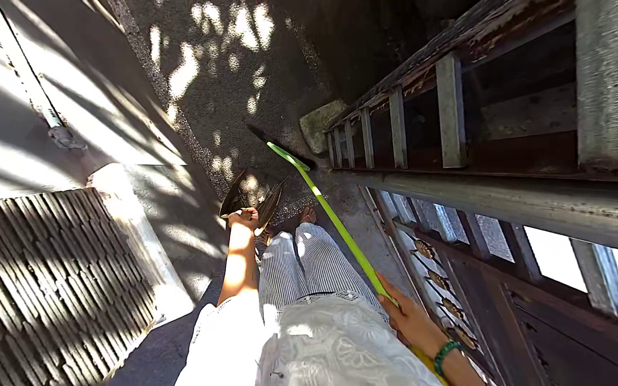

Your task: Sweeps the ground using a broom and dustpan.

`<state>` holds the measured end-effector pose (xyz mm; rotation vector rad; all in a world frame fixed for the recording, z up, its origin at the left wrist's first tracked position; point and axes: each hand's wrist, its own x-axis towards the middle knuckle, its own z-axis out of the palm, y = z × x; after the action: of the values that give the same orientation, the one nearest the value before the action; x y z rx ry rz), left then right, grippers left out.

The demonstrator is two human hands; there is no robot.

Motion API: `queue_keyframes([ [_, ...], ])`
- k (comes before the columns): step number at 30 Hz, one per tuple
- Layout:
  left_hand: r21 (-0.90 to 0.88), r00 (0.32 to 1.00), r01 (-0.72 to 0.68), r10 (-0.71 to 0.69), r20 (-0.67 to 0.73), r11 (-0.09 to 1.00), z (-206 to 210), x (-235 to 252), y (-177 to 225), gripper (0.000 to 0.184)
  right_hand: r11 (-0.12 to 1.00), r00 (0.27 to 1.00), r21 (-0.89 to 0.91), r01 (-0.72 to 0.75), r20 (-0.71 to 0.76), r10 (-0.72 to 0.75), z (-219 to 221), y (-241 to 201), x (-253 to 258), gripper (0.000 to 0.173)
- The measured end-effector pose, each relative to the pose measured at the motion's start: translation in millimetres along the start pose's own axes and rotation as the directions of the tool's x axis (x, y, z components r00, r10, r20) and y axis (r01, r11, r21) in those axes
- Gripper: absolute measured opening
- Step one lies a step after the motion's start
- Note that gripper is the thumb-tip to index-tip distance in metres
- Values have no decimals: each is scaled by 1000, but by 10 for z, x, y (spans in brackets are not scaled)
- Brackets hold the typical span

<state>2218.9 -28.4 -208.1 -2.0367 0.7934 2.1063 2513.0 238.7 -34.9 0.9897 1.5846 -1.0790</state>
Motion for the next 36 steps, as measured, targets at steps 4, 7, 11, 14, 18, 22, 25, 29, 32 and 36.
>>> queue_keyframes([
  [4, 18, 1000, -6, 6, -2, 1000, -24, 4, -113, 24, 985, 995, 149, -91, 63, 82, 43, -71, 615, 60],
  [7, 50, 998, -37, 35, 42, 998, -199, 36, -42, 27, 999, 988, 17, -46, 148, 43, 25, -159, 543, 62],
  [11, 2, 985, -2, 1, 175, 1000, -811, 82, 171, 27, 952, 984, -261, 163, 108, -139, -97, -414, -14, 61],
  [14, 6, 981, 15, -16, 191, 1000, -1199, 41, 196, 21, 844, 960, -460, 277, 96, -263, -161, -1063, 292, 60],
  [18, -52, 921, -59, 74, 383, 997, -1677, -111, 11, 27, 671, 947, -682, 291, 105, -304, -22, -2032, 1280, 59],
  [22, -135, 983, 37, -12, 184, 990, -1999, -353, -30, 32, 572, 963, -790, 221, 85, -255, 38, -2014, 1815, 61],
  [25, -202, 978, 106, -65, 199, 974, -2344, -359, -43, 24, 523, 983, -837, 159, 86, -160, -170, -1495, 1524, 59],
  [29, -337, 980, 127, -65, 189, 933, -2532, -300, -90, 26, 526, 989, -837, 149, 124, -84, -559, -1026, 784, 61],
  [32, -315, 989, 84, -39, 145, 945, -2595, -243, -113, 23, 615, 976, -761, 205, 112, -187, -705, -835, 304, 60],
  [36, -196, 1000, -3, 2, -8, 981, -2483, -221, -162, 19, 665, 939, -694, 275, 43, -342, -602, -972, 552, 61],
])
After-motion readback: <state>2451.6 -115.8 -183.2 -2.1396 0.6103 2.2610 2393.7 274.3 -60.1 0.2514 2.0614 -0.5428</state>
